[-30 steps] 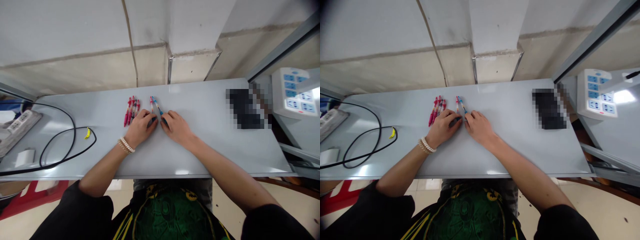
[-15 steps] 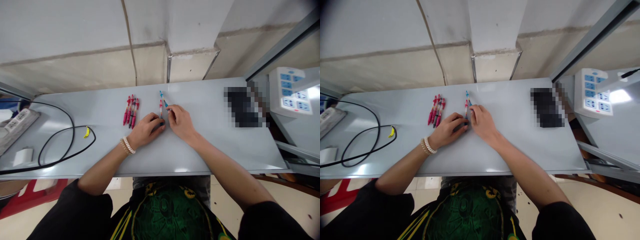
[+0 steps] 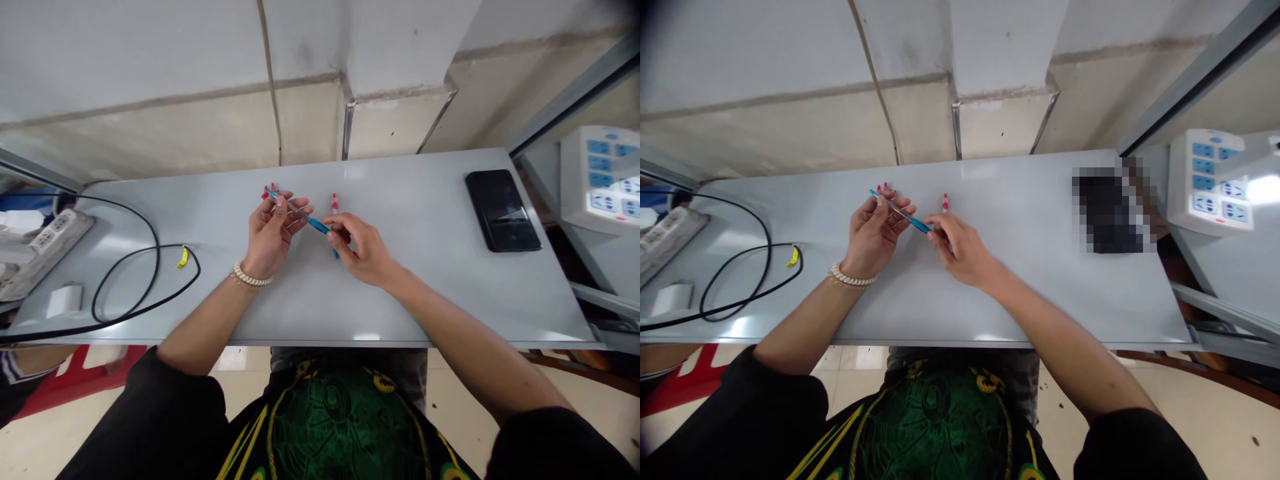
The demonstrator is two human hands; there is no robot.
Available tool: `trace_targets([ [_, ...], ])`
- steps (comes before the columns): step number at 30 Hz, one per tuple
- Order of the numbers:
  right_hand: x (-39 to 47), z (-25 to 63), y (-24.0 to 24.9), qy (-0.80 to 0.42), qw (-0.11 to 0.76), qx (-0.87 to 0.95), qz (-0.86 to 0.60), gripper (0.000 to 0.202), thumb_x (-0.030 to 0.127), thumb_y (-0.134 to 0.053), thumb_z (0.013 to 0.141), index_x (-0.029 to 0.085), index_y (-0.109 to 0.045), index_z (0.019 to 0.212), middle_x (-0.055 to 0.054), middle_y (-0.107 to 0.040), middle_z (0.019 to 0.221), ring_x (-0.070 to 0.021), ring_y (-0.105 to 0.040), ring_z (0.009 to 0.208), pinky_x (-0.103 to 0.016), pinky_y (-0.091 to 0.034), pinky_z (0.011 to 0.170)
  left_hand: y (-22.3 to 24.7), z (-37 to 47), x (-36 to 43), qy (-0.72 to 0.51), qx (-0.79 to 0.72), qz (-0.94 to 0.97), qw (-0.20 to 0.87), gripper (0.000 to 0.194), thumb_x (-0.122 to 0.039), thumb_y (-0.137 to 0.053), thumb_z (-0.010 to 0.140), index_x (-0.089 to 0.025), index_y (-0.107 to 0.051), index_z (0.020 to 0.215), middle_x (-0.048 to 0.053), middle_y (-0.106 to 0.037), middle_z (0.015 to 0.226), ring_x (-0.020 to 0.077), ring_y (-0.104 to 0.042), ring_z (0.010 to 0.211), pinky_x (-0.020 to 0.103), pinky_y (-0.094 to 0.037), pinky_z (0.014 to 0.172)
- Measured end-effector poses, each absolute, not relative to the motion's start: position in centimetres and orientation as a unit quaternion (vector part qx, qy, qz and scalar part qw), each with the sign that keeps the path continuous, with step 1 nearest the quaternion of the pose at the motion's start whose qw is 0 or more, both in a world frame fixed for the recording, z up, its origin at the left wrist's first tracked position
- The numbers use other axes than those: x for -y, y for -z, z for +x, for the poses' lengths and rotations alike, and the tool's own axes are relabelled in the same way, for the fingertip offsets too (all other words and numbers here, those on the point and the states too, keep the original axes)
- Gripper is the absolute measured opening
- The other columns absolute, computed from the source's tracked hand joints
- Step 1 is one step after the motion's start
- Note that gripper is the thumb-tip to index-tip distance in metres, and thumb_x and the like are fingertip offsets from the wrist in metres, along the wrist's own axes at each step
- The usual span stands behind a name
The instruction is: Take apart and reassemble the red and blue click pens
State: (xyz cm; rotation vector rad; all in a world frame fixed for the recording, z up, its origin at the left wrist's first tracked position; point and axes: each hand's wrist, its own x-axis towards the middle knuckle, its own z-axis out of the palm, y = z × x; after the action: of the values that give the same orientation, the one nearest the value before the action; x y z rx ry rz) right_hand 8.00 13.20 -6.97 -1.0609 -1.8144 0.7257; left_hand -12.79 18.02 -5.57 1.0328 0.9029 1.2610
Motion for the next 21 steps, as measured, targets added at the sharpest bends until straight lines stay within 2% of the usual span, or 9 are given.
trace_targets([
  [3, -13.3, 7.9, 6.8, -0.391, 0.449, 0.67, -0.443, 0.034, 0.049, -0.052, 0.112, 0.02, -0.068, 0.123, -0.001, -0.072, 0.085, -0.0142, -0.065, 0.071, -0.03, -0.056, 0.073, 5.5, -12.5, -17.6, -0.534, -0.387, 0.456, 0.597, 0.044, -0.06, -0.086, 0.093, -0.025, -0.065, 0.109, 0.007, -0.083, 0.115, 0.0255, -0.083, 0.111, 0.04, -0.069, 0.096],
  [6, -13.3, 7.8, 6.6, -0.464, 0.448, 0.627, -0.436, 0.041, 0.055, -0.054, 0.11, 0.019, -0.074, 0.111, 0.0, -0.071, 0.078, -0.0128, -0.063, 0.064, -0.028, -0.054, 0.065, 5.5, -12.1, -17.3, -0.536, -0.385, 0.457, 0.596, 0.048, -0.061, -0.089, 0.09, -0.023, -0.064, 0.104, 0.006, -0.084, 0.111, 0.0251, -0.085, 0.108, 0.038, -0.07, 0.092],
  [8, -13.3, 7.7, 6.5, -0.445, 0.459, 0.628, -0.444, 0.039, 0.051, -0.057, 0.109, 0.019, -0.079, 0.104, 0.001, -0.068, 0.073, -0.0119, -0.058, 0.062, -0.027, -0.049, 0.062, 5.5, -11.8, -17.2, -0.544, -0.392, 0.448, 0.591, 0.051, -0.062, -0.093, 0.085, -0.023, -0.065, 0.1, 0.005, -0.084, 0.106, 0.0237, -0.085, 0.103, 0.035, -0.071, 0.088],
  [11, -13.1, 7.6, 6.6, -0.379, 0.479, 0.647, -0.457, 0.035, 0.042, -0.057, 0.109, 0.021, -0.085, 0.104, 0.001, -0.067, 0.073, -0.0127, -0.058, 0.065, -0.028, -0.047, 0.063, 5.7, -11.6, -17.1, -0.553, -0.41, 0.44, 0.577, 0.053, -0.064, -0.095, 0.082, -0.022, -0.066, 0.099, 0.005, -0.084, 0.102, 0.0233, -0.085, 0.101, 0.034, -0.071, 0.088],
  [15, -13.0, 7.5, 7.0, -0.291, 0.497, 0.678, -0.457, 0.032, 0.035, -0.058, 0.111, 0.025, -0.087, 0.116, 0.0, -0.072, 0.079, -0.0143, -0.062, 0.068, -0.03, -0.053, 0.068, 6.1, -11.5, -16.9, -0.563, -0.423, 0.442, 0.555, 0.053, -0.064, -0.092, 0.085, -0.021, -0.066, 0.099, 0.006, -0.083, 0.101, 0.0233, -0.085, 0.101, 0.035, -0.07, 0.088],
  [18, -13.1, 7.5, 7.1, -0.223, 0.52, 0.701, -0.434, 0.028, 0.029, -0.061, 0.109, 0.026, -0.088, 0.115, -0.003, -0.079, 0.091, -0.0154, -0.068, 0.076, -0.032, -0.058, 0.073, 6.2, -11.4, -16.9, -0.568, -0.428, 0.422, 0.562, 0.052, -0.061, -0.094, 0.084, -0.019, -0.066, 0.094, 0.007, -0.084, 0.099, 0.0217, -0.085, 0.098, 0.032, -0.07, 0.085],
  [21, -13.2, 7.6, 7.0, -0.215, 0.538, 0.69, -0.434, 0.022, 0.035, -0.068, 0.107, 0.026, -0.086, 0.114, -0.005, -0.081, 0.1, -0.0164, -0.072, 0.084, -0.033, -0.06, 0.077, 6.1, -11.3, -17.0, -0.58, -0.416, 0.396, 0.577, 0.052, -0.057, -0.099, 0.078, -0.018, -0.068, 0.09, 0.006, -0.084, 0.096, 0.0196, -0.085, 0.095, 0.028, -0.07, 0.082],
])
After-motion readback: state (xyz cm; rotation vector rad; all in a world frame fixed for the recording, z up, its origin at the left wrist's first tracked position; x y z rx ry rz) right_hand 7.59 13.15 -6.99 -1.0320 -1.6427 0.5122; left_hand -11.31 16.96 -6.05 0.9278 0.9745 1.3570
